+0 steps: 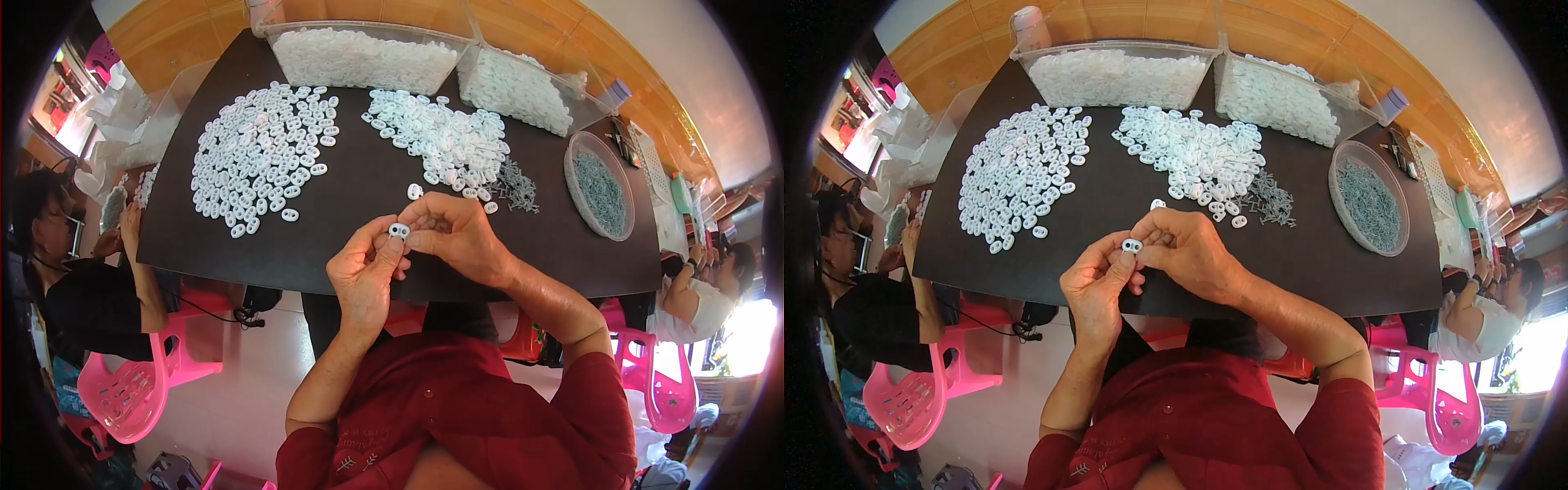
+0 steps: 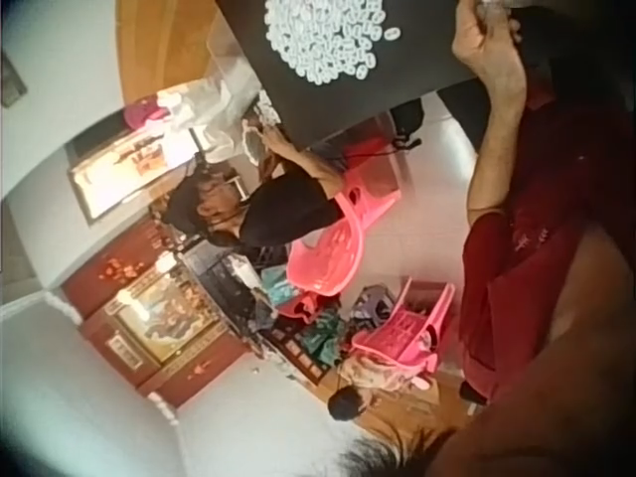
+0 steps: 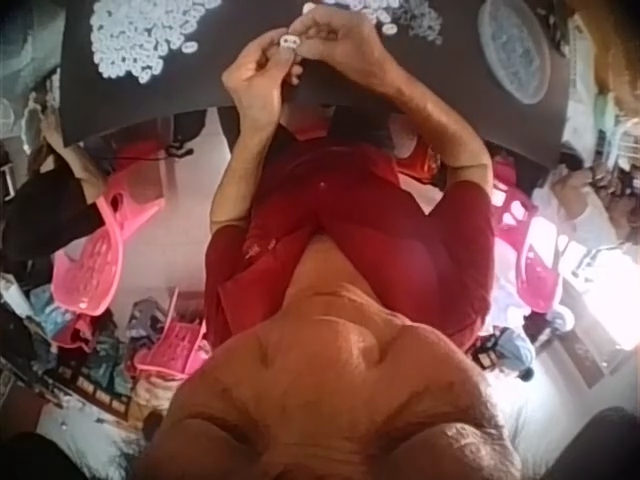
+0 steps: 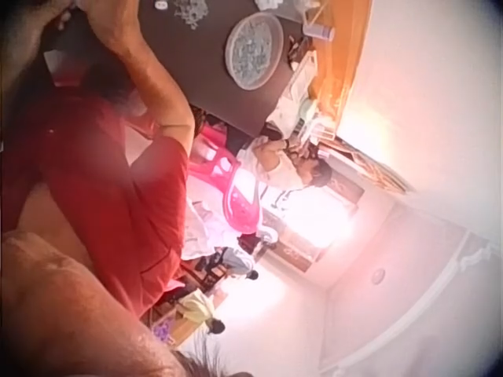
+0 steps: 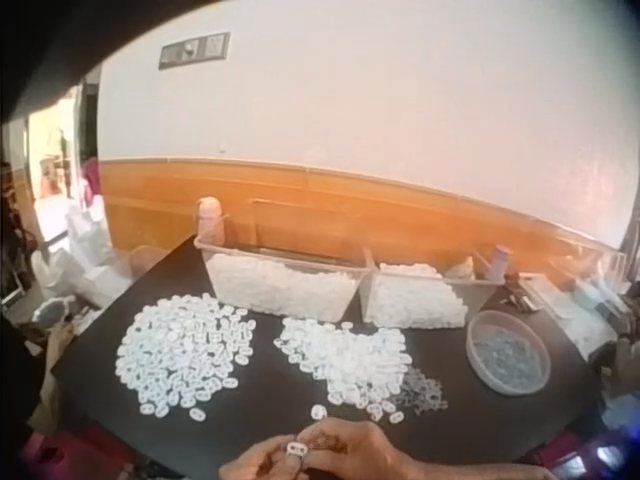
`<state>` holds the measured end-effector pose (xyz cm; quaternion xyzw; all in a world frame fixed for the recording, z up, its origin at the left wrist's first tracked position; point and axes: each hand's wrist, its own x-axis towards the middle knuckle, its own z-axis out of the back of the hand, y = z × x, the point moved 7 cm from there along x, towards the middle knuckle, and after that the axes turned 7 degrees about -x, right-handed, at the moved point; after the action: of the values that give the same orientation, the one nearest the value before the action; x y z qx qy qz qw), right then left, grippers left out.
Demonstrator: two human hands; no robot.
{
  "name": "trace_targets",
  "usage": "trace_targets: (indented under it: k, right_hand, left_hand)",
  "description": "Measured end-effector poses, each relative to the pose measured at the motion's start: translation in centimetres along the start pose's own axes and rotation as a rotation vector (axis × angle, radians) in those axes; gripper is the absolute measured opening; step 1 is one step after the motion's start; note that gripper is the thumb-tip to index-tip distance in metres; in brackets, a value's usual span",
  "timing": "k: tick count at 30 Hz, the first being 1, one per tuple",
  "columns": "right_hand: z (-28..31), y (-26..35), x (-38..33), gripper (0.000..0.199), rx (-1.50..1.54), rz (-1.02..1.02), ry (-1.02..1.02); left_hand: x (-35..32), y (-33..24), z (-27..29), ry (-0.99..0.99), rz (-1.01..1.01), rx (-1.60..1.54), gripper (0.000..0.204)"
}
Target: Assembling small white plastic components by manually inserting pins or connecting parts at a shared workstation.
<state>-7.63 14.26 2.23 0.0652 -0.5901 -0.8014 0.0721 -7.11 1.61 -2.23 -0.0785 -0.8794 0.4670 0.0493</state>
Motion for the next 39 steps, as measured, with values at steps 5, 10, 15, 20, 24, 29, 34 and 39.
trace_targets:
  k: [5,10,15,20,24,29,34,39]
  right_hand:
    - [-0.4,1.2,-1.1,0.020,-0.177,0.092,-0.102]
    - [-0.4,2.1,-1.8,0.023,-0.409,0.320,-0.252]
    - [-0.9,3.1,-2.4,0.025,-0.620,0.554,-0.369]
    - [-0.7,3.2,-2.8,0.031,-0.606,0.608,-0.434]
    - [-0.7,3.3,-3.0,0.030,-0.627,0.640,-0.459]
    - [-0.8,3.9,-3.3,0.031,-0.694,0.723,-0.494]
    - [-0.8,3.8,-3.5,0.032,-0.677,0.739,-0.515]
    - [-1.1,4.3,-3.8,0.033,-0.739,0.804,-0.524]
  left_hand:
    - [0.0,-0.6,-0.1,0.009,-0.097,-0.074,0.025]
    - [-0.1,-1.0,-0.2,-0.024,-0.104,-0.032,0.022]
    - [-0.3,-1.3,-0.1,-0.087,-0.107,-0.003,0.019]
    - [-0.2,-1.3,-0.4,-0.070,-0.077,-0.072,0.019]
    - [-0.2,-1.4,-0.6,-0.054,-0.069,-0.063,0.019]
    - [-0.3,-1.7,-0.6,-0.027,-0.097,0.003,0.020]
    - [-0.4,-1.8,0.0,-0.027,-0.146,0.167,0.019]
    - [-0.2,-2.3,-0.3,0.010,-0.061,0.118,0.020]
